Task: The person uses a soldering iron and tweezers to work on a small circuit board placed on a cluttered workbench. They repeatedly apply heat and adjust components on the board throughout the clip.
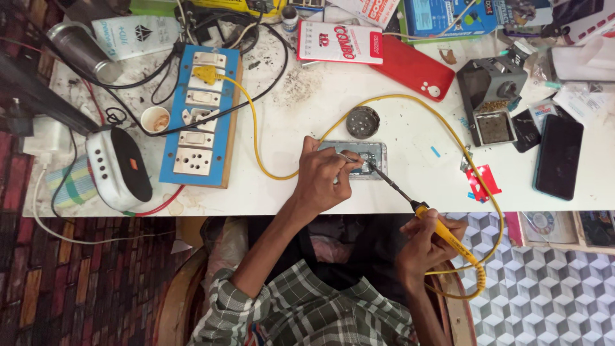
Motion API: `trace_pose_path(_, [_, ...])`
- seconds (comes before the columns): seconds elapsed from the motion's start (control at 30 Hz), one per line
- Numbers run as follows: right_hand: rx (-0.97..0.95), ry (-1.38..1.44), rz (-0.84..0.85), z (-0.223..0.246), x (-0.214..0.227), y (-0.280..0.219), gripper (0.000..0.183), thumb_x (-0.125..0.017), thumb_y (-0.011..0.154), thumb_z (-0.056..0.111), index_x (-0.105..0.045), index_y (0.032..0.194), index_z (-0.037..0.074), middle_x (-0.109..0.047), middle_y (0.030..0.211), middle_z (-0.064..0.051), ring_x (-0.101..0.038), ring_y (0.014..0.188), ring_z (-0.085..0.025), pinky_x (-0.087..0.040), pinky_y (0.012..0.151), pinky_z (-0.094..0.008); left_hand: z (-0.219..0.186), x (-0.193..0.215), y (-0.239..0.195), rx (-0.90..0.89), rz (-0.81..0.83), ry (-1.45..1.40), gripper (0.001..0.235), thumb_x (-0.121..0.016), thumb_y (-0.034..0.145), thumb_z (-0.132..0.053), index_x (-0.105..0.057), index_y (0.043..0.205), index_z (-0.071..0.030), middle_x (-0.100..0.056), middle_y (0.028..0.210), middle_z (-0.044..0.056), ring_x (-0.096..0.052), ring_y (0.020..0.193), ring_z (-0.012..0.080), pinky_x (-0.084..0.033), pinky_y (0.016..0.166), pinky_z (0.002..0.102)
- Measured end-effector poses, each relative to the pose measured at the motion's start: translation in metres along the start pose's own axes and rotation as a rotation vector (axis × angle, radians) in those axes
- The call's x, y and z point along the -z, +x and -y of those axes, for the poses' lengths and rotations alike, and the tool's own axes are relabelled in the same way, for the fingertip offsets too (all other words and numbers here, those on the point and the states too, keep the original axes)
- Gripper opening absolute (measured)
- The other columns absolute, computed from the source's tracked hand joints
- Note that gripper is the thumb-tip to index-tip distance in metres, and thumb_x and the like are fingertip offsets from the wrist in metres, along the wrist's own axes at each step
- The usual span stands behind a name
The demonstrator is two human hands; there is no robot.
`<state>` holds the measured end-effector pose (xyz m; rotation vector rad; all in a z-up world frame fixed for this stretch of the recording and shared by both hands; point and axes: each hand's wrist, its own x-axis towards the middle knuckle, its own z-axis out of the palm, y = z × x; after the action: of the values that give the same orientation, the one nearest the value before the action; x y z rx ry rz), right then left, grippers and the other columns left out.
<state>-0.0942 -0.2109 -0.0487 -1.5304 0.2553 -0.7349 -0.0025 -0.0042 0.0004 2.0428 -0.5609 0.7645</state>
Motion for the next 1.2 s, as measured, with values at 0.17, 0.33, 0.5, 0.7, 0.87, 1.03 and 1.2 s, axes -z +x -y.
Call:
trace_pose_path(0.17, [-0.029,0.08,0.008,-0.001,0.005,-0.004,0.023,-0.057,0.112,0.013,-0.037,0.106,0.006,-0.051,0.072,-0.007,-0.05,0.058,-0.011,-0.053,0.058,-0.029,-0.002,0.001,0.001,-0.009,-0.019,-0.017,0.019,-0.063,0.079,0.01,-0.073,0.078,-0.007,-0.077,0.085,-0.001,-0.056,0.059,0.0175,-0.031,0.075,0.039])
trace_pose_path(0.33, [0.014,0.097,0.034,-0.004,0.014,-0.009,0.023,-0.058,0.112,0.013,-0.037,0.105,0.006,-0.051,0.075,-0.008,-0.05,0.059,-0.011,-0.055,0.06,-0.032,-0.001,0.002,0.001,0.025,0.02,-0.005,0.018,-0.064,0.083,0.008,-0.068,0.072,-0.006,-0.078,0.083,-0.002,-0.053,0.055,0.0172,-0.03,0.075,0.04])
trace_pose_path(0.5, [-0.022,0.106,0.036,-0.003,0.01,-0.001,0.022,-0.057,0.112,0.012,-0.037,0.104,0.006,-0.054,0.074,-0.008,-0.052,0.06,-0.011,-0.055,0.061,-0.029,0.0,0.002,0.001,0.023,0.036,-0.003,0.019,-0.064,0.085,0.005,-0.068,0.071,-0.006,-0.079,0.085,-0.002,-0.05,0.053,0.018,-0.03,0.076,0.039])
trace_pose_path(0.7, [0.044,0.008,-0.003,0.009,-0.005,0.014,0.018,-0.058,0.11,0.011,-0.043,0.105,0.003,-0.058,0.077,-0.01,-0.051,0.057,-0.01,-0.049,0.056,-0.025,-0.003,0.002,0.003,0.02,0.033,-0.001,0.019,-0.063,0.084,0.006,-0.068,0.071,-0.006,-0.079,0.085,-0.001,-0.05,0.052,0.0174,-0.031,0.076,0.039])
trace_pose_path(0.87, [0.05,0.003,-0.02,0.012,-0.011,0.027,0.022,-0.061,0.105,0.007,-0.042,0.094,0.004,-0.057,0.07,-0.009,-0.052,0.055,-0.009,-0.046,0.054,-0.022,-0.003,0.003,0.004,0.038,0.053,-0.014,0.022,-0.064,0.082,0.006,-0.063,0.065,-0.007,-0.079,0.084,-0.002,-0.05,0.051,0.0177,-0.032,0.076,0.039])
trace_pose_path(1.03, [0.116,-0.071,-0.058,0.009,-0.019,0.041,0.025,-0.06,0.098,0.001,-0.041,0.082,0.004,-0.055,0.063,-0.008,-0.044,0.05,-0.008,-0.038,0.051,-0.022,-0.003,0.005,0.003,0.017,0.036,-0.019,0.018,-0.064,0.081,0.007,-0.065,0.069,-0.006,-0.078,0.085,-0.002,-0.051,0.053,0.0182,-0.031,0.075,0.039])
trace_pose_path(1.2, [0.245,-0.209,-0.012,0.016,-0.028,0.051,0.03,-0.065,0.102,0.001,-0.045,0.079,0.001,-0.052,0.071,-0.007,-0.048,0.066,-0.008,-0.044,0.064,-0.023,-0.003,0.004,0.006,0.021,0.046,-0.013,0.019,-0.064,0.08,0.008,-0.065,0.067,-0.006,-0.078,0.083,-0.002,-0.048,0.051,0.0184,-0.031,0.074,0.04])
